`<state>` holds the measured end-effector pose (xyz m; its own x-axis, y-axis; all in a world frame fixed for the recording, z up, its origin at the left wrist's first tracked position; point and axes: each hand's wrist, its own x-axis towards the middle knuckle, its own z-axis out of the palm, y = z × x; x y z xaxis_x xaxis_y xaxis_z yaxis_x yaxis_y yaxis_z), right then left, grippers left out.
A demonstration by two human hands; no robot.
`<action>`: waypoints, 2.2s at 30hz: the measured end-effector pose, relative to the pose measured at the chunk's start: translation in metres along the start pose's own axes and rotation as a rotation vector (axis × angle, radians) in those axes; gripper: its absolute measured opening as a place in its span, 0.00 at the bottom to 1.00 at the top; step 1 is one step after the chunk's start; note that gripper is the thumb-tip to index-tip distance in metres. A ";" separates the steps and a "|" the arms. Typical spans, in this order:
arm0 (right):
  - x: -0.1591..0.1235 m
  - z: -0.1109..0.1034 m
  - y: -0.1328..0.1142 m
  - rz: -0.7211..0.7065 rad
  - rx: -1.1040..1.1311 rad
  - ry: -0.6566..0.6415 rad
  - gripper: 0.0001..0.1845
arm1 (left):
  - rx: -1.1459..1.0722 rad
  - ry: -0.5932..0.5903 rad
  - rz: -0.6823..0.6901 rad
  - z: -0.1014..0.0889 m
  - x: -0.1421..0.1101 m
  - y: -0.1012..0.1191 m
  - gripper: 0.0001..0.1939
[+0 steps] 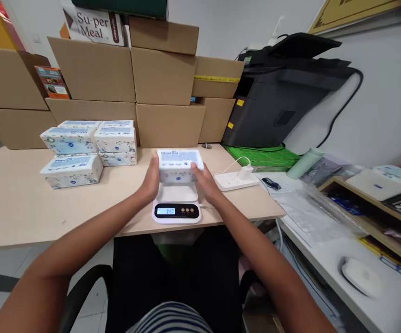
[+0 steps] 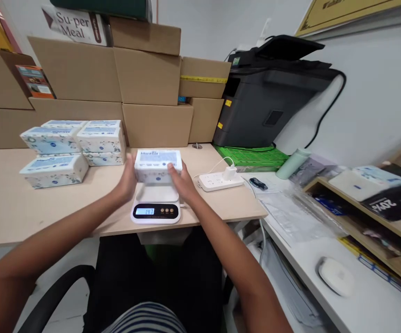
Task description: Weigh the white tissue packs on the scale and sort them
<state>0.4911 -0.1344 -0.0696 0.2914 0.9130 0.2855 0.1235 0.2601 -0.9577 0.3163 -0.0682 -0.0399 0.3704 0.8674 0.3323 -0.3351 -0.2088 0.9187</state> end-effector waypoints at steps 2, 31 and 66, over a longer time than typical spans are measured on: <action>0.019 -0.005 -0.011 -0.087 0.035 0.007 0.50 | -0.039 -0.086 0.039 0.008 0.029 0.006 0.39; 0.237 -0.120 0.046 0.294 -1.788 -0.176 0.23 | 0.538 -0.277 -0.122 -0.066 0.163 -0.121 0.42; 0.256 -0.140 0.073 0.109 -1.664 -0.252 0.47 | 0.279 -0.124 -0.180 -0.058 0.168 -0.130 0.45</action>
<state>0.7080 0.0744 -0.0607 0.2376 0.9698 0.0550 0.9580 -0.2433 0.1520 0.3717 0.1312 -0.1159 0.5101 0.8437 0.1671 -0.0118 -0.1874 0.9822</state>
